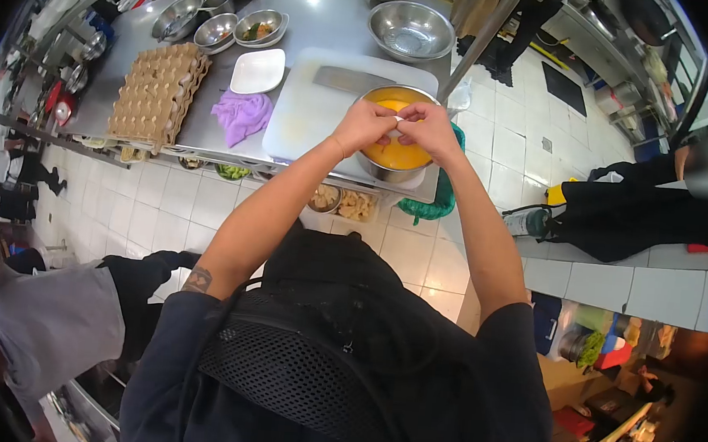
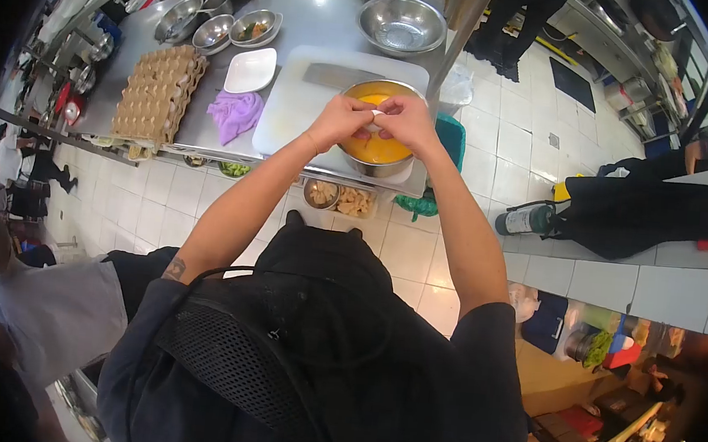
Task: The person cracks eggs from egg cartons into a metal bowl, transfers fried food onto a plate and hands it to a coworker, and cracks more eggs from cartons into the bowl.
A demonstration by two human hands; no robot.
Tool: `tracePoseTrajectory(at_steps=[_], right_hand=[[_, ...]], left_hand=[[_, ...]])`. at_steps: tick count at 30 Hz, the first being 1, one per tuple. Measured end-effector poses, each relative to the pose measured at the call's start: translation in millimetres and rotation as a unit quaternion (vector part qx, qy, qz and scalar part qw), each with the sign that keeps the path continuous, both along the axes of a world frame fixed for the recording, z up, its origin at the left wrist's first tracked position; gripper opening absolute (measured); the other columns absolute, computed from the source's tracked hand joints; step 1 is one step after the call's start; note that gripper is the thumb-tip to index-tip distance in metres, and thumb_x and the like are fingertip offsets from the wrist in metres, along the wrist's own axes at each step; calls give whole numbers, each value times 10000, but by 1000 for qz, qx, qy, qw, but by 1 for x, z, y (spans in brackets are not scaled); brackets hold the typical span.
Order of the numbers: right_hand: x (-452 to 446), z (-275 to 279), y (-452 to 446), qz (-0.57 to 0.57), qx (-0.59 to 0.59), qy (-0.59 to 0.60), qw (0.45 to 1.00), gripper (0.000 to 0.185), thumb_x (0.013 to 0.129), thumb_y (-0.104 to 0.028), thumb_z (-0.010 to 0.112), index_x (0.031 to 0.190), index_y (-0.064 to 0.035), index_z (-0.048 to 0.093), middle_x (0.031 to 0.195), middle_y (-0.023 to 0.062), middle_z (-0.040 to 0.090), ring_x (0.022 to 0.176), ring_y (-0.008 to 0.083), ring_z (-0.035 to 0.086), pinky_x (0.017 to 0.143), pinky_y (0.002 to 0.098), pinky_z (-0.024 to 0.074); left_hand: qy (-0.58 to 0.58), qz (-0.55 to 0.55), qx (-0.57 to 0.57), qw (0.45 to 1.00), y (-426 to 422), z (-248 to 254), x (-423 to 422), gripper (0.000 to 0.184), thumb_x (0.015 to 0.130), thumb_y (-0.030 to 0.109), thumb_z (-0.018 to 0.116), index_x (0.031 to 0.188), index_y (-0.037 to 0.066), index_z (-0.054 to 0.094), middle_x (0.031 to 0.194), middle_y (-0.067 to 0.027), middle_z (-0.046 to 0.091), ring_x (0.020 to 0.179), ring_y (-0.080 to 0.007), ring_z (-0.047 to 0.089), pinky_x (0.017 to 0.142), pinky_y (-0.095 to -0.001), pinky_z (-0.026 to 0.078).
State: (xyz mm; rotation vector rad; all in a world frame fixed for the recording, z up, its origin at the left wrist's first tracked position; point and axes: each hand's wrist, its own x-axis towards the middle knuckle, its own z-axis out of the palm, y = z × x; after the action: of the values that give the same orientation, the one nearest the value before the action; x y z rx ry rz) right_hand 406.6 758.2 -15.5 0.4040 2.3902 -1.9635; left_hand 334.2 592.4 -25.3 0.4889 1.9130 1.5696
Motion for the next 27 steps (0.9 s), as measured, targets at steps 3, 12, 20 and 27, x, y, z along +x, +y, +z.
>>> tracePoseTrajectory(at_steps=[3,12,20,27], right_hand=[[-2,-1,0,-1,4,2,1000,209,826,-47,703,1011,47,679,885,95,663,711,166,694,640,271,590],[-6,-4,0,1,48,45,998,262,790,-123,744,981,52,704,859,109,702,674,153,696,606,267,557],[-6,-5,0,20,134,95,986,274,760,-112,734,992,31,709,847,108,713,695,182,703,656,297,555],[2,47,5,-9,238,303,923,277,773,29,663,1044,-17,693,1096,117,677,935,202,681,799,308,547]], left_hand=[[2,-4,-11,1000,-2,4,-1,375,883,192,634,1156,-52,717,908,-112,737,702,-153,707,651,-256,580],[19,-7,-10,1000,-5,11,-2,394,875,177,633,1189,-52,702,921,-118,738,709,-136,701,685,-255,585],[10,-20,50,998,-6,3,-11,381,834,144,647,1162,-36,722,842,-113,736,687,-144,710,670,-269,580],[238,-59,-14,969,-16,59,-21,402,824,104,633,1215,89,726,859,-138,723,736,-152,689,718,-300,561]])
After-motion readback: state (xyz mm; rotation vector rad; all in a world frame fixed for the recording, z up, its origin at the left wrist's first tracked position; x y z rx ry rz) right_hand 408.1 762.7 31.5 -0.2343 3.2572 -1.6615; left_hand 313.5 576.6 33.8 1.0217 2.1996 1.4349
